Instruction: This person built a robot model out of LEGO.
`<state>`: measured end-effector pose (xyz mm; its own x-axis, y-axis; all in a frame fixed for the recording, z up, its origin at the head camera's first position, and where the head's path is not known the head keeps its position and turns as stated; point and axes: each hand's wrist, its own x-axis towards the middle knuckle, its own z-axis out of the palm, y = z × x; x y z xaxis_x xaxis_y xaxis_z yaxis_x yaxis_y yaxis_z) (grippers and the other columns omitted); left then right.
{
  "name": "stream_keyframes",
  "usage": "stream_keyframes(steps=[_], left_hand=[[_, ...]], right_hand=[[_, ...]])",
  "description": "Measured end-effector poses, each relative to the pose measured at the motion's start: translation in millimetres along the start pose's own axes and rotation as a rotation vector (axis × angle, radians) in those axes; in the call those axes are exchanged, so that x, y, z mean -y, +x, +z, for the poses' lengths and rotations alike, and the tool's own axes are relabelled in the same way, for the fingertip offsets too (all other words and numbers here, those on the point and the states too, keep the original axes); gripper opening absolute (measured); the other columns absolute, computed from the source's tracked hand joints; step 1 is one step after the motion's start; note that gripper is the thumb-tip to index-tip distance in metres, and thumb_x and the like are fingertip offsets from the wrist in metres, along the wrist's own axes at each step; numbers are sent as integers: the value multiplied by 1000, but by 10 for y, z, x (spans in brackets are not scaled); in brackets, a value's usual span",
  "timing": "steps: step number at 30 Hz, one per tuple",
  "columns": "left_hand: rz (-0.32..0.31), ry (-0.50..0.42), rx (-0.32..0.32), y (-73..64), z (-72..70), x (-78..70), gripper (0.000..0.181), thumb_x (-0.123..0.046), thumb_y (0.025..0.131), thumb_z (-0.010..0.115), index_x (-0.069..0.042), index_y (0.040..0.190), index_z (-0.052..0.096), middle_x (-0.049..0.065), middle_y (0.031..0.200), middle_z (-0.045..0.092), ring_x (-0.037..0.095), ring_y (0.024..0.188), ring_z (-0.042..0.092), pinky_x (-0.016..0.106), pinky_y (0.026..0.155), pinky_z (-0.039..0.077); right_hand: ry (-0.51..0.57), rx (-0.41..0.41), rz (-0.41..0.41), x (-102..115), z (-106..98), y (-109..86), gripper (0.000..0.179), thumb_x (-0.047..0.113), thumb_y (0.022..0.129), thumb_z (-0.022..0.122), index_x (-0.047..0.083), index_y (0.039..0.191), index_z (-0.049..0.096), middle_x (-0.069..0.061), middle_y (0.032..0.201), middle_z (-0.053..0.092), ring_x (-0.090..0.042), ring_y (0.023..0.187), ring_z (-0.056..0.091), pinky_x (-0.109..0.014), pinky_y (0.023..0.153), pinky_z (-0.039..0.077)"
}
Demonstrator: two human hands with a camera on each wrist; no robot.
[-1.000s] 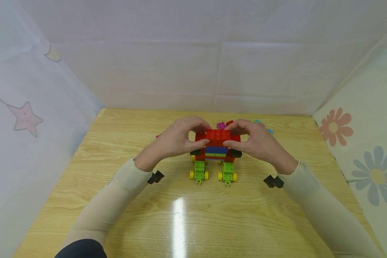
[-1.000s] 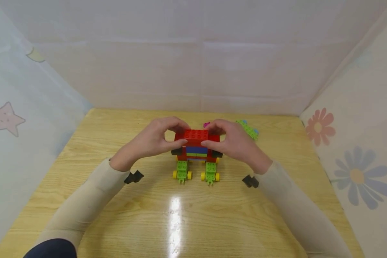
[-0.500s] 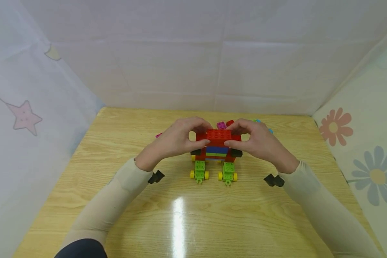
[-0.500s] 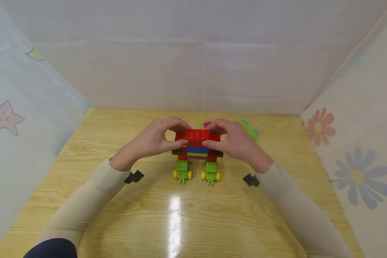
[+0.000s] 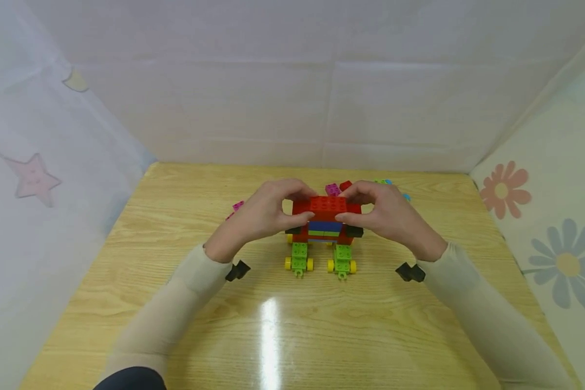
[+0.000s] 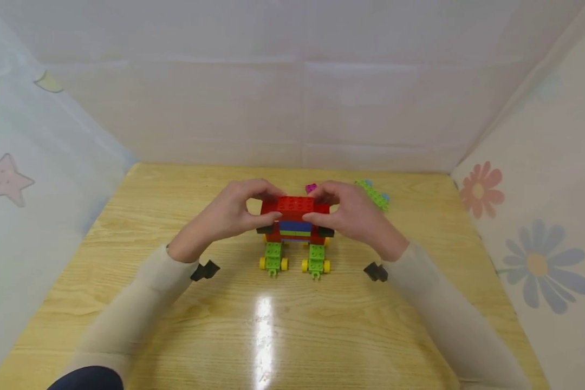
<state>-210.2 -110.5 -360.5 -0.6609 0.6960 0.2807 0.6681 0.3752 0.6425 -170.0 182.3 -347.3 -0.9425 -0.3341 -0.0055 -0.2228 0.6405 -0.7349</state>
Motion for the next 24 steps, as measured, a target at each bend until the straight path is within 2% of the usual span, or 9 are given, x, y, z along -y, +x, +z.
stream_keyframes(steps=[10, 14, 20, 24], left_hand=[[-28, -39, -40, -30, 46, 5, 30, -18, 100, 86, -10, 128, 78, 2, 118, 82, 17, 105, 77, 42, 102, 66], [-42, -47, -50, -56, 68, 26, 34, -19, 100, 86, -10, 131, 77, 3, 121, 82, 18, 107, 77, 42, 104, 66], [-84, -61, -60, -124, 77, 42, 38, -23, 101, 86, -11, 136, 76, 3, 128, 80, 20, 113, 76, 45, 107, 64], [-119, -81, -85, -186, 61, 56, 39, -27, 100, 87, -13, 135, 77, 1, 128, 80, 20, 115, 76, 49, 108, 64]], right_hand=[[21, -16, 4, -15, 33, -12, 39, 32, 99, 89, 13, 131, 78, -8, 128, 82, -33, 120, 78, -57, 101, 64], [41, -17, 18, -20, 62, -22, 39, 30, 99, 89, 12, 132, 78, -9, 130, 80, -34, 121, 77, -56, 102, 63], [67, -18, 33, -2, 121, -12, 41, 29, 99, 89, 13, 134, 77, -9, 133, 79, -34, 122, 76, -52, 100, 65], [67, -23, 18, 33, 167, 24, 42, 28, 99, 89, 11, 135, 77, -10, 134, 78, -35, 122, 76, -56, 103, 64]])
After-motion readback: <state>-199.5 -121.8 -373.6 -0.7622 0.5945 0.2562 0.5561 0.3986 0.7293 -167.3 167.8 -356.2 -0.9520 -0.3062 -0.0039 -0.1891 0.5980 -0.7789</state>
